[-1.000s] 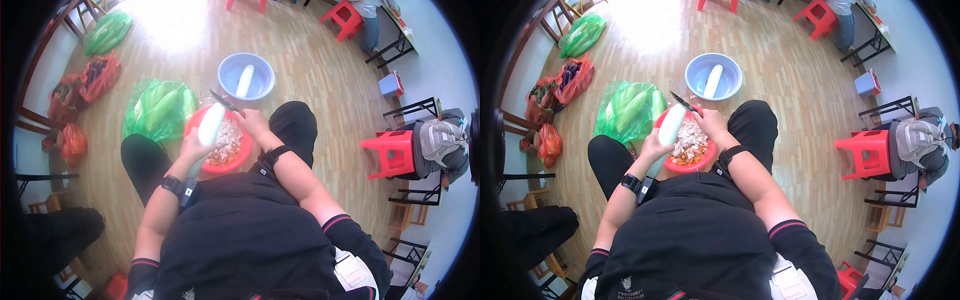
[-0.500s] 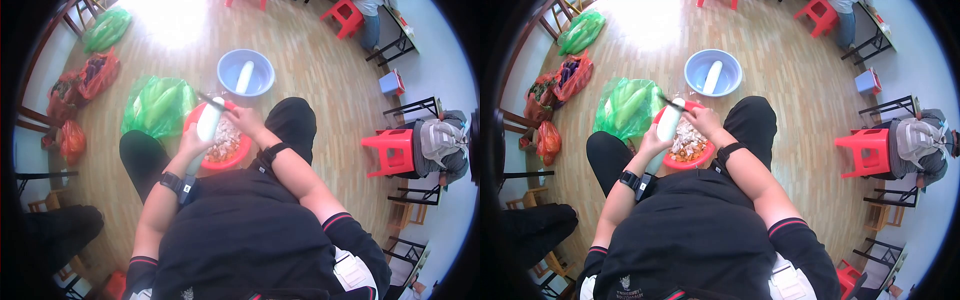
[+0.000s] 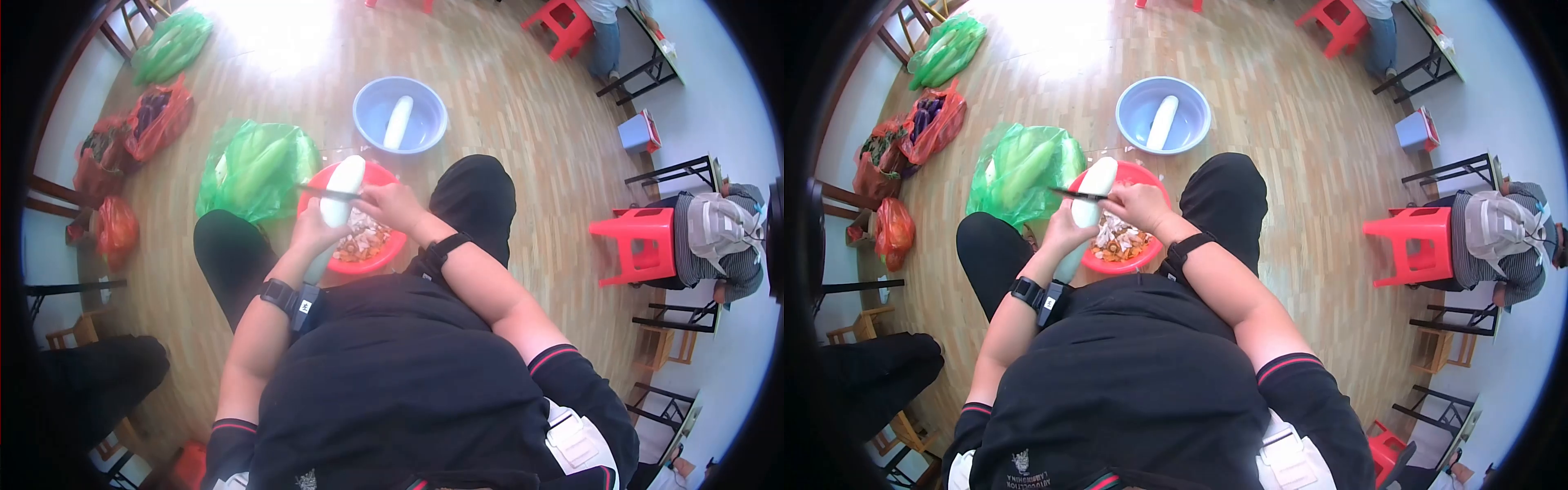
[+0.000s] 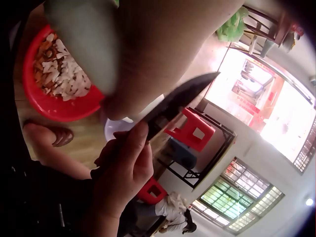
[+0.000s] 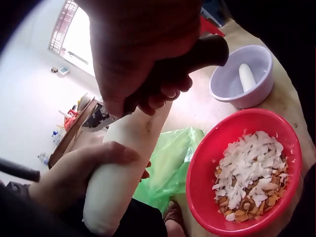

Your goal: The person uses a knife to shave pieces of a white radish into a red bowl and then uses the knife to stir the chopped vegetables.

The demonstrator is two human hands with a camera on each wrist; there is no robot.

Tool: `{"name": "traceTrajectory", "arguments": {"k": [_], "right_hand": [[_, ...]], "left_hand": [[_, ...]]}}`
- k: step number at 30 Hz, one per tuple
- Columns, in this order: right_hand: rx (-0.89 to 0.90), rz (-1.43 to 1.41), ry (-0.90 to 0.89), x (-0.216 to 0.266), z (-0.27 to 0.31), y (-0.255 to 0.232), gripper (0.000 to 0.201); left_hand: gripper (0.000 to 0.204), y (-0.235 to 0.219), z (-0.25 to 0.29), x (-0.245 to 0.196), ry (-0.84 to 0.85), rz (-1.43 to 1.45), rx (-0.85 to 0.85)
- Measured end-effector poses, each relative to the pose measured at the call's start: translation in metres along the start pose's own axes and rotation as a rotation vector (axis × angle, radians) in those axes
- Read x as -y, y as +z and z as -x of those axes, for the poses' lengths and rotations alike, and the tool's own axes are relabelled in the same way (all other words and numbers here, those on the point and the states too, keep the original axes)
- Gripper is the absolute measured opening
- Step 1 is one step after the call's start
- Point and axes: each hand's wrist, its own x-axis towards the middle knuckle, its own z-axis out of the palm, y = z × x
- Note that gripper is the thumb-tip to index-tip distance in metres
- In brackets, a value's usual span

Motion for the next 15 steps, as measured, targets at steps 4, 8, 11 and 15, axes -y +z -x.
{"name": "traceTrajectory", "arguments": {"k": [4, 8, 11, 15], "right_hand": [[-0.169, 0.047, 0.309, -0.024, -0.009, -0.003, 0.037], [-0.161, 0.104, 0.374, -0.032, -0.006, -0.001, 0.037], [-0.087, -0.12, 0.26, -0.017, -0.003, -0.009, 0.037], [0.018, -0.179, -0.037, -0.003, 0.004, -0.006, 0.039]], "left_hand": [[0.065, -0.001, -0.002, 0.008, -0.029, -0.027, 0.027], [0.066, -0.003, -0.001, 0.005, -0.023, -0.014, 0.032], [0.065, -0.001, -0.002, 0.006, -0.019, -0.014, 0.009], [0.075, -0.003, -0.004, 0.002, -0.001, 0.073, 0.053]]}}
